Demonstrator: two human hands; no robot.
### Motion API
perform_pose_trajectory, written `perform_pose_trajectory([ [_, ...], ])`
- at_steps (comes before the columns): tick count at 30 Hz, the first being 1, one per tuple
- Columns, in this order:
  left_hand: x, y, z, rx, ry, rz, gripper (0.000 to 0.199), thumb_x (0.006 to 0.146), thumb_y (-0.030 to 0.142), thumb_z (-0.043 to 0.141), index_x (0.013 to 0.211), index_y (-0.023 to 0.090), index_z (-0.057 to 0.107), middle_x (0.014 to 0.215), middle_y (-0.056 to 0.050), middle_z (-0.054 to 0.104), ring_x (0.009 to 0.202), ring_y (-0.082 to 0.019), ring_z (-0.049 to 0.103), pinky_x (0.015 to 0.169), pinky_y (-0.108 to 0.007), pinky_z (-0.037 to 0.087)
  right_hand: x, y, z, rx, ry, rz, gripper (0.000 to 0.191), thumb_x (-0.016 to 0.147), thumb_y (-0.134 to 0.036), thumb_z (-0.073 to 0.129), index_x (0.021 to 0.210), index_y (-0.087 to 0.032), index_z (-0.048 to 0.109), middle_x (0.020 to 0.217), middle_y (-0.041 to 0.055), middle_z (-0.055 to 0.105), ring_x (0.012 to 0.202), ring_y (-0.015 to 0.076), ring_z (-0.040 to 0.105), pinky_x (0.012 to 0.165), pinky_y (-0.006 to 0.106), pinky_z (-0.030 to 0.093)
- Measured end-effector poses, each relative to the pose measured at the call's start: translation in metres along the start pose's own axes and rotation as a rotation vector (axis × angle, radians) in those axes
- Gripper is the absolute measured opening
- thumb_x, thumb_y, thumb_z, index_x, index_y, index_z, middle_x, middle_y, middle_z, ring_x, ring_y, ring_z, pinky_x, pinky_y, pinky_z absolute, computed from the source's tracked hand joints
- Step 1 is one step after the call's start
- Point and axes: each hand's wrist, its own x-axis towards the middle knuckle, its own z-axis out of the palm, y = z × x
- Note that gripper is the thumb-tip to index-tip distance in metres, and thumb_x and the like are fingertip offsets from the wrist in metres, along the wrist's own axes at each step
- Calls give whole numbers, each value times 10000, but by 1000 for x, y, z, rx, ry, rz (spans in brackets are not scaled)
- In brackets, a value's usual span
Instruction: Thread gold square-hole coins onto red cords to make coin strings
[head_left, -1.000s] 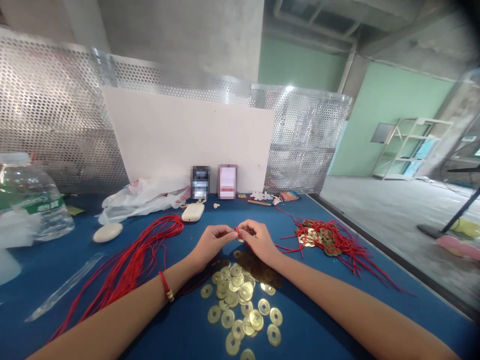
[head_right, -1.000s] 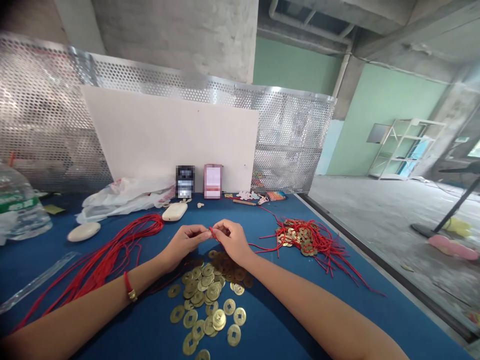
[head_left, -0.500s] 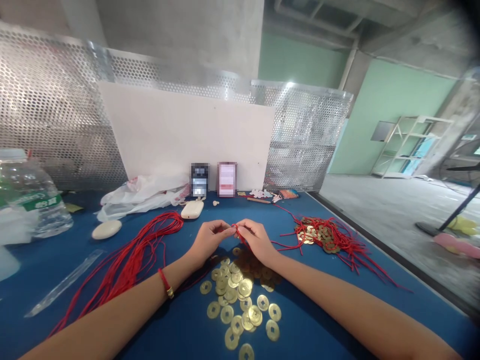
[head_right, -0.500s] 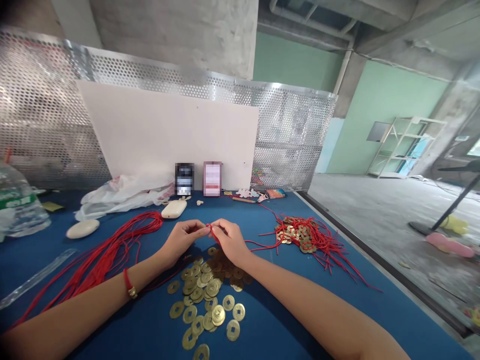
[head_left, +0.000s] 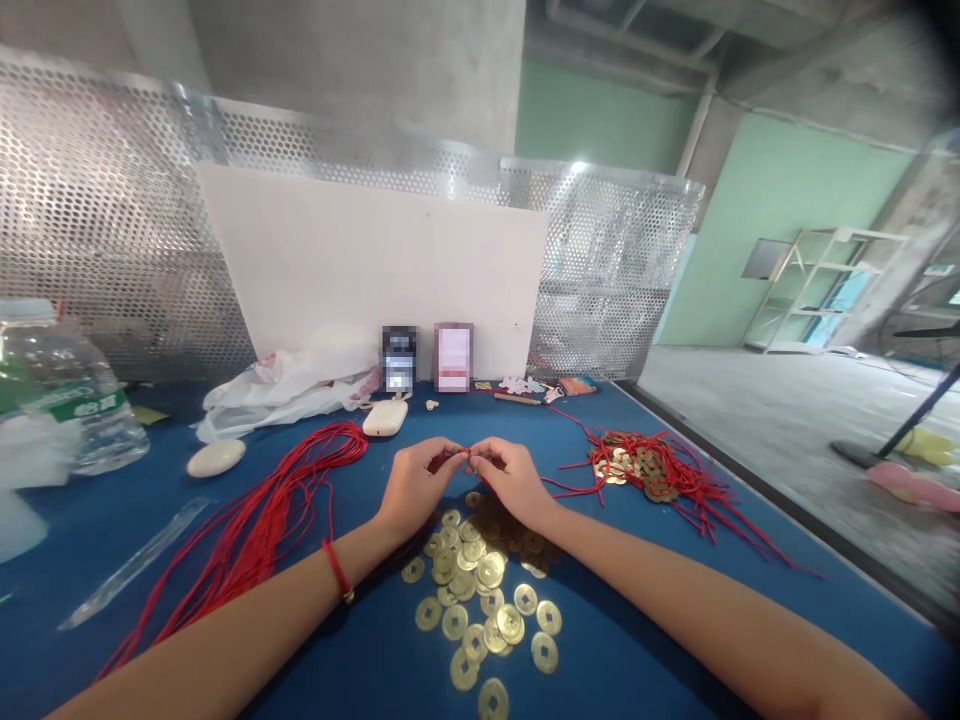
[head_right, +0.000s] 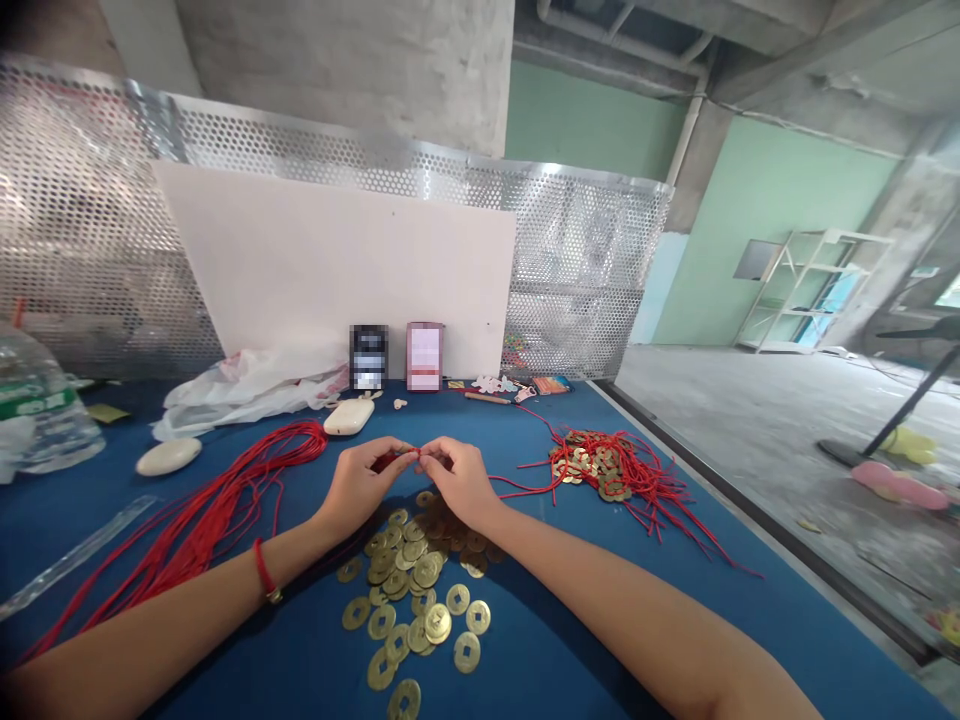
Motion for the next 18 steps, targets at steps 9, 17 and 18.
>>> perform_pose_trajectory([
  [9, 9, -8, 1, -474, -266, -255, 290, 754, 440, 662, 743, 155, 607, 587, 31, 486, 518, -87, 373, 494, -205, 292, 0, 2, -1, -247, 124, -162, 125, 898, -243, 445, 819, -189, 527, 824, 22, 579, 789, 155, 518, 743, 276, 401],
  [17, 11, -1, -6, -915, -243, -491, 274, 711, 353, 746, 698, 128, 591, 884, -50, 599, 646, -75, 477, 480, -168, 337, 4, 4, -1, -286, 3, -89, 159, 884, -251, 518, 738, -196, 550, 736, -3, 605, 743, 159, 519, 704, 276, 365],
  [18, 12, -1, -7, -963, -222, -524, 259, 708, 340, 751, 717, 130, 599, 891, -48, 603, 629, -66, 476, 467, -162, 337, 3, 4, -1, -316, 10, -88, 138, 874, -243, 536, 746, -196, 558, 748, -2, 613, 756, 162, 524, 714, 281, 362],
])
